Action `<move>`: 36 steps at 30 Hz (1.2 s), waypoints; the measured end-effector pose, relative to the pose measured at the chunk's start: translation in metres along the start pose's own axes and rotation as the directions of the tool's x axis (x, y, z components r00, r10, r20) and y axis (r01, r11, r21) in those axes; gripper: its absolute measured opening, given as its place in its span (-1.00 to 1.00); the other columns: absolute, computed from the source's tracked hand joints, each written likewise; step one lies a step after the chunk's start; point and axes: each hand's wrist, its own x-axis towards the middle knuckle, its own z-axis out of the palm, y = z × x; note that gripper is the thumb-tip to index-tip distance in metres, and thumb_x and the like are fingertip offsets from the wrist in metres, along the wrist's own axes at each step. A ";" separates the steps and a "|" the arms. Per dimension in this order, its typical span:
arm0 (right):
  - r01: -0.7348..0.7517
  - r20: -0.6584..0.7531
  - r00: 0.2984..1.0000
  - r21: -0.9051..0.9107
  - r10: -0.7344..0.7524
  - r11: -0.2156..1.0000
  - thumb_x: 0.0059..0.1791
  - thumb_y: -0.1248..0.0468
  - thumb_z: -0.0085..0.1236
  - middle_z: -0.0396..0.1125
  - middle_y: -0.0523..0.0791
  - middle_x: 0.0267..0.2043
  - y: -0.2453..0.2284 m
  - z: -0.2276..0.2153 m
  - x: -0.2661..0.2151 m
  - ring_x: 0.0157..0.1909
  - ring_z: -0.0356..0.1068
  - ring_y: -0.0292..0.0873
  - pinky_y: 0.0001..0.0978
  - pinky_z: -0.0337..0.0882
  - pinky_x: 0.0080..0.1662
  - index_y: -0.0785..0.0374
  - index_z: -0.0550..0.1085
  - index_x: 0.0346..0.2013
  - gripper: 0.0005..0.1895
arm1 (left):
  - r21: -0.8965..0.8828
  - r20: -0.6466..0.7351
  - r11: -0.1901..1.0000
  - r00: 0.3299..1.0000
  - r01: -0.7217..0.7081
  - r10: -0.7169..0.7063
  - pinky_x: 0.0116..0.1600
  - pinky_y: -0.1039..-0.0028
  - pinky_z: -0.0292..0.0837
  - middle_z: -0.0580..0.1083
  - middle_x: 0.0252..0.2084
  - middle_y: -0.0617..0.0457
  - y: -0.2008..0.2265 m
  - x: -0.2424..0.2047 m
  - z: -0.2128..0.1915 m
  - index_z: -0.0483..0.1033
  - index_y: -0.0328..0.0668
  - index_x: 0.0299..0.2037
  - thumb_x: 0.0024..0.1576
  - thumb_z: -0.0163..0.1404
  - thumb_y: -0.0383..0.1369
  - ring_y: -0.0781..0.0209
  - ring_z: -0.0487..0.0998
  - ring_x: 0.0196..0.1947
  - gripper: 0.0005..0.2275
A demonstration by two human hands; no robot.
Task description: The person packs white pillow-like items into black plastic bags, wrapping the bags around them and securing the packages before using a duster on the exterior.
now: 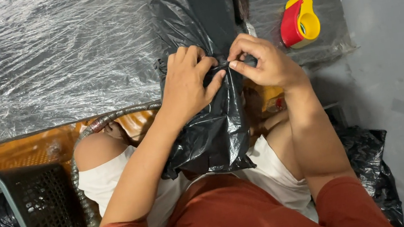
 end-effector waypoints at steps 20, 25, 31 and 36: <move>-0.132 -0.027 0.991 0.027 0.133 0.991 0.08 0.39 0.16 0.43 -0.06 -0.35 -0.002 0.012 0.010 -0.26 0.44 -0.09 -0.22 0.42 -0.11 0.25 0.44 -0.12 -0.89 | -0.013 0.259 0.960 0.929 0.278 -0.266 -0.25 0.04 0.41 0.52 -0.47 -0.08 -0.022 0.009 -0.001 0.39 -0.01 -0.22 0.18 0.07 -0.18 -0.27 0.60 -0.38 -0.83; -0.072 -0.065 0.995 0.009 0.072 0.997 0.07 0.36 0.20 0.40 -0.05 -0.34 -0.001 0.021 0.014 -0.26 0.43 -0.06 -0.23 0.42 -0.13 0.27 0.48 -0.15 -0.91 | 0.218 0.107 0.954 0.966 0.207 -0.234 -0.18 0.16 0.31 0.48 -0.47 -0.10 -0.008 0.013 -0.007 0.54 -0.08 -0.50 0.15 0.03 0.00 -0.14 0.52 -0.34 -0.64; -0.050 -0.095 0.995 -0.083 0.042 0.995 0.10 0.31 0.20 0.35 -0.05 -0.32 -0.007 0.024 0.009 -0.22 0.42 0.00 -0.22 0.43 -0.10 0.25 0.47 -0.20 -0.92 | 0.054 0.075 0.946 0.943 0.320 -0.323 -0.10 0.15 0.33 0.35 -0.29 -0.09 -0.024 -0.027 -0.024 0.58 -0.17 -0.32 0.11 0.11 -0.08 -0.20 0.43 -0.18 -0.70; -0.072 -0.149 0.987 -0.124 0.053 0.990 0.10 0.31 0.20 0.36 -0.07 -0.36 -0.006 0.028 0.004 -0.26 0.43 -0.02 -0.25 0.43 -0.14 0.23 0.49 -0.21 -0.94 | -0.018 0.095 0.952 0.949 0.305 -0.302 -0.11 0.15 0.38 0.37 -0.31 -0.06 -0.028 -0.031 -0.030 0.53 -0.14 -0.28 0.19 0.09 -0.18 -0.20 0.47 -0.21 -0.80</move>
